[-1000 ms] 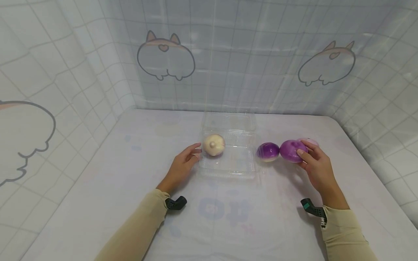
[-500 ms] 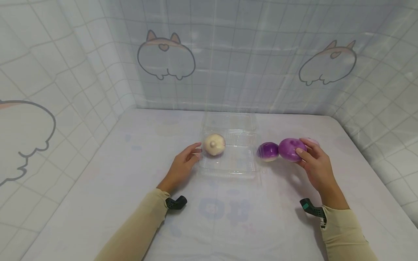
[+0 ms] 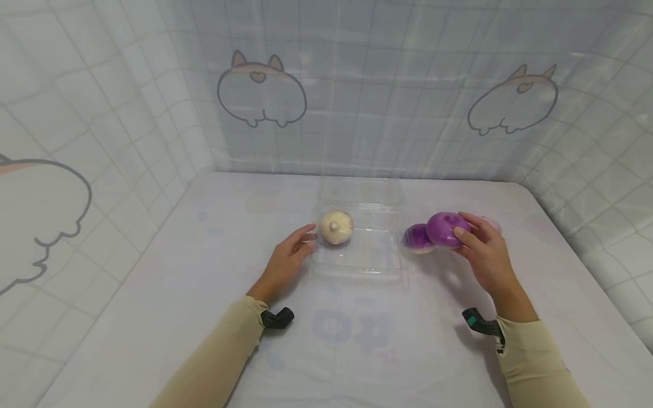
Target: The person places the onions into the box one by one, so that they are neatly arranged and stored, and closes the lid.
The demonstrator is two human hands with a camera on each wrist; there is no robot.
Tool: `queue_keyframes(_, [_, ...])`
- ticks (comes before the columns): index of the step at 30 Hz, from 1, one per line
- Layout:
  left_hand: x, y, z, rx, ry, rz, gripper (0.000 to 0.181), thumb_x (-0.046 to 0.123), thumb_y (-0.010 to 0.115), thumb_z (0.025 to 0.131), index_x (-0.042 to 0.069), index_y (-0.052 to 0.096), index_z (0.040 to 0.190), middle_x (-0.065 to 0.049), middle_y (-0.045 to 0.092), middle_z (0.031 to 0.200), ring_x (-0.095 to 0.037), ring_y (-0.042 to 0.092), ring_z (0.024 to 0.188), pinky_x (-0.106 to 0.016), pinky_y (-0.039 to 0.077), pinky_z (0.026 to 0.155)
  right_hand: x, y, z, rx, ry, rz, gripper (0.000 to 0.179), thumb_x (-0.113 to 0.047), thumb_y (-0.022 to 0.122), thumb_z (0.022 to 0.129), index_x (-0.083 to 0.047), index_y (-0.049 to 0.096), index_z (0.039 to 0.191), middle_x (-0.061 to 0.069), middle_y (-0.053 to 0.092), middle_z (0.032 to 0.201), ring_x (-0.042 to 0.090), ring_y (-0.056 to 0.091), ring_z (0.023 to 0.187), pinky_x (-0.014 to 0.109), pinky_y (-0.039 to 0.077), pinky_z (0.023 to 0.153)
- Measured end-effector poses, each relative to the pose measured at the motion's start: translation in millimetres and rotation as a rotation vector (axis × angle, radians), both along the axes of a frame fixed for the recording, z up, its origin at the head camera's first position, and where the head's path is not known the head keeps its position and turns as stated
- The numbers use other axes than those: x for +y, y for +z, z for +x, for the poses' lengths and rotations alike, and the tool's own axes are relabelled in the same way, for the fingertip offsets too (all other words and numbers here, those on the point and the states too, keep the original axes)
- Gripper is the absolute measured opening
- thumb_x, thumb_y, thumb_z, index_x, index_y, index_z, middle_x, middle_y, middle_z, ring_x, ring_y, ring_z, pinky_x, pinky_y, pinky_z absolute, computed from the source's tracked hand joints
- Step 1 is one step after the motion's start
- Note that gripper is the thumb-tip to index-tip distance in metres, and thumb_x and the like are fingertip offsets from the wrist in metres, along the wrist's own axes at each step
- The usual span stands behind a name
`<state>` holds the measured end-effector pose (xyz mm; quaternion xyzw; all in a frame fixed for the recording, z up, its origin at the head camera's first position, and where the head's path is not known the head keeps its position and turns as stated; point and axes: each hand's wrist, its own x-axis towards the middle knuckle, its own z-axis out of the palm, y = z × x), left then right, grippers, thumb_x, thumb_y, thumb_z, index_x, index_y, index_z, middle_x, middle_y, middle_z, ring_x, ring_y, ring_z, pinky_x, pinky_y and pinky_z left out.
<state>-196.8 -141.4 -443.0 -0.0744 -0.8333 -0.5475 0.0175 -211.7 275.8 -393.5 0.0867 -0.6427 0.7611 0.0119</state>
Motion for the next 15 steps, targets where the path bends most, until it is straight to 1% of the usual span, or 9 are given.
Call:
queue_keyframes(3, [1.2,-0.5,1.6,-0.003,-0.002,0.0,0.046,0.029,0.057,0.102,0.026,0.05,0.148,-0.003,0.063,0.132,-0.018,0.061,0.117,-0.045,0.046,0.1,-2,2.4,-1.9,0.013,0.033,0.018,0.041,-0.007,0.057,0.102,-0.002,0.048,0.142,0.007,0.045,0.132,0.017,0.055,0.115,0.026,0.055,0.086])
queue_keyframes(7, [2.3,0.2,3.4,-0.02,0.0,0.013,0.047,0.028,0.057,0.103,0.028,0.049,0.149,-0.002,0.063,0.132,-0.017,0.06,0.117,-0.043,0.046,0.1,-5,6.4,-2.8,0.02,0.07,0.026,0.04,-0.008,0.056,0.103,-0.002,0.047,0.142,0.009,0.047,0.131,0.016,0.058,0.113,0.026,0.055,0.086])
queue_keyframes(10, [1.7,0.5,3.5,-0.033,-0.002,0.026,0.047,0.026,0.057,0.103,0.03,0.049,0.149,-0.001,0.063,0.131,-0.016,0.06,0.116,-0.043,0.046,0.1,-8,9.8,-3.9,0.016,0.081,0.021,0.04,-0.01,0.056,0.103,-0.002,0.048,0.141,0.009,0.048,0.13,0.017,0.058,0.113,0.026,0.055,0.086])
queue_keyframes(12, [0.8,1.0,3.6,-0.036,-0.004,0.028,0.047,0.026,0.057,0.103,0.03,0.048,0.149,-0.001,0.063,0.131,-0.016,0.06,0.116,-0.043,0.046,0.1,-11,12.3,-5.1,0.012,0.087,0.012,0.04,-0.01,0.056,0.103,-0.003,0.048,0.141,0.009,0.047,0.131,0.017,0.059,0.113,0.027,0.055,0.087])
queue_keyframes(15, [-0.6,2.3,4.1,-0.031,0.0,0.028,0.047,0.026,0.057,0.103,0.03,0.049,0.149,-0.001,0.063,0.131,-0.016,0.06,0.116,-0.044,0.046,0.1,-17,16.0,-7.7,-0.01,0.112,-0.038,0.037,-0.011,0.055,0.103,-0.005,0.049,0.139,0.009,0.047,0.132,0.017,0.06,0.114,0.028,0.055,0.088])
